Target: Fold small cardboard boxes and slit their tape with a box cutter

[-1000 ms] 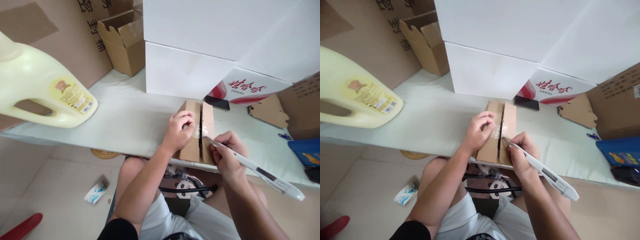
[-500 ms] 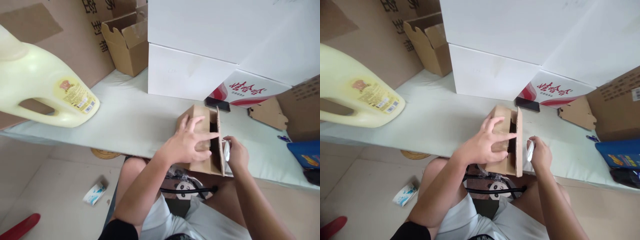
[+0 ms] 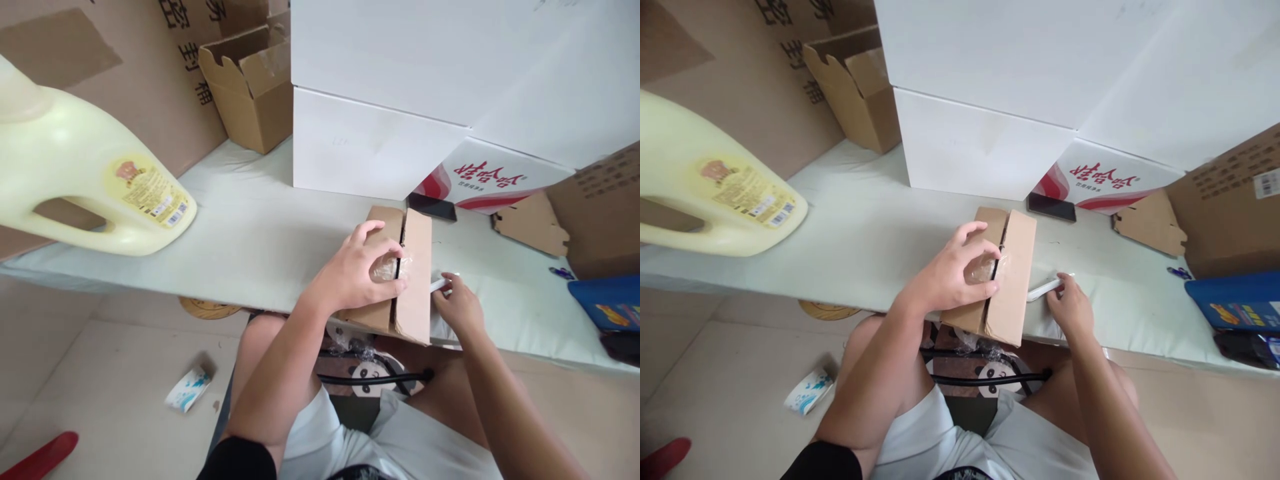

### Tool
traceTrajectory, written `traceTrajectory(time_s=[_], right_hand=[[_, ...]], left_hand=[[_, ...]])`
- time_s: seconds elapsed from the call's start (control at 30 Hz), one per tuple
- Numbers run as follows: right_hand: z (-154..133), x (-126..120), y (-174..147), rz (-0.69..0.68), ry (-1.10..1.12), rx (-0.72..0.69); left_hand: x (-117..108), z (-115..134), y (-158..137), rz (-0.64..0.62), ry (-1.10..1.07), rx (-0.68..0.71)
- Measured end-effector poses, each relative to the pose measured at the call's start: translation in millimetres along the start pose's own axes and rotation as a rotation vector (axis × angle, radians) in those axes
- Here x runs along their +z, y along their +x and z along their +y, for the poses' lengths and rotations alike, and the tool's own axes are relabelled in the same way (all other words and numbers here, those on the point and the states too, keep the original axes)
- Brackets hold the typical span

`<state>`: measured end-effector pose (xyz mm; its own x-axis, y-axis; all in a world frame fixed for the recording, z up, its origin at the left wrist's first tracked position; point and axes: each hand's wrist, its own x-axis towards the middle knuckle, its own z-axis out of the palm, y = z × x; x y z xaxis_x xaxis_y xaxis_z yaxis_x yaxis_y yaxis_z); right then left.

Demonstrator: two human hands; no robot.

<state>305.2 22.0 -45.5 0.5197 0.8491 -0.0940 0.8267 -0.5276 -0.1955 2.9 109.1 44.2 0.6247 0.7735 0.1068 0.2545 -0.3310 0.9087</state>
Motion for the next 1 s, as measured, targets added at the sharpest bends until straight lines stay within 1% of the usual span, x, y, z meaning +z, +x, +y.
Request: traceTrajectory(time_s=[0.13,0.2,0.23,0.27,0.3,0.33,0.4,0.43,0.47,0.57,0.7,0.8,1.0], right_hand=[[-9,-6,-4,-0.002,0.030,-0.007],[-17,-16,-13,0.036,0.151,-0.014],[-21,-22,-21,0.056,0.254,-0.047],[-27,-30,-30,0.066,0.372,-0.108],[-32,-37,-40,0.057,0.483,-0.209],[-39,-45,-51,0.024,0.560,-0.339],[-53,-59,-70,-0.057,0.584,-0.581],[-60,-63,-78,-0.085,0.549,-0.655],[-66,-67,-83,-0.090,0.508,-0.696],[-81,-69,-90,-0.069,0.419,-0.735],[-86,-64,-90,-0.021,0.401,-0.761],[-87,-63,-91,0.028,0.428,-0.719],[-85,-65,-94,0.060,0.540,-0.660]], left_hand=[[1,-1,-1,-0.007,0.012,-0.010],[0,-1,-1,-0.010,0.005,-0.026],[0,-1,-1,-0.012,-0.002,-0.033],[0,-1,0,-0.014,-0.009,-0.037],[0,-2,0,-0.016,-0.014,-0.038],[0,-2,0,-0.018,-0.017,-0.035],[1,-2,1,-0.014,-0.018,-0.028],[2,-3,1,-0.009,-0.017,-0.025],[2,-3,2,-0.005,-0.016,-0.026],[3,-4,2,-0.002,-0.028,-0.042],[0,-7,0,-0.011,-0.067,-0.045],[-1,-9,0,-0.013,-0.084,-0.048],[-4,-10,0,-0.001,-0.096,-0.069]])
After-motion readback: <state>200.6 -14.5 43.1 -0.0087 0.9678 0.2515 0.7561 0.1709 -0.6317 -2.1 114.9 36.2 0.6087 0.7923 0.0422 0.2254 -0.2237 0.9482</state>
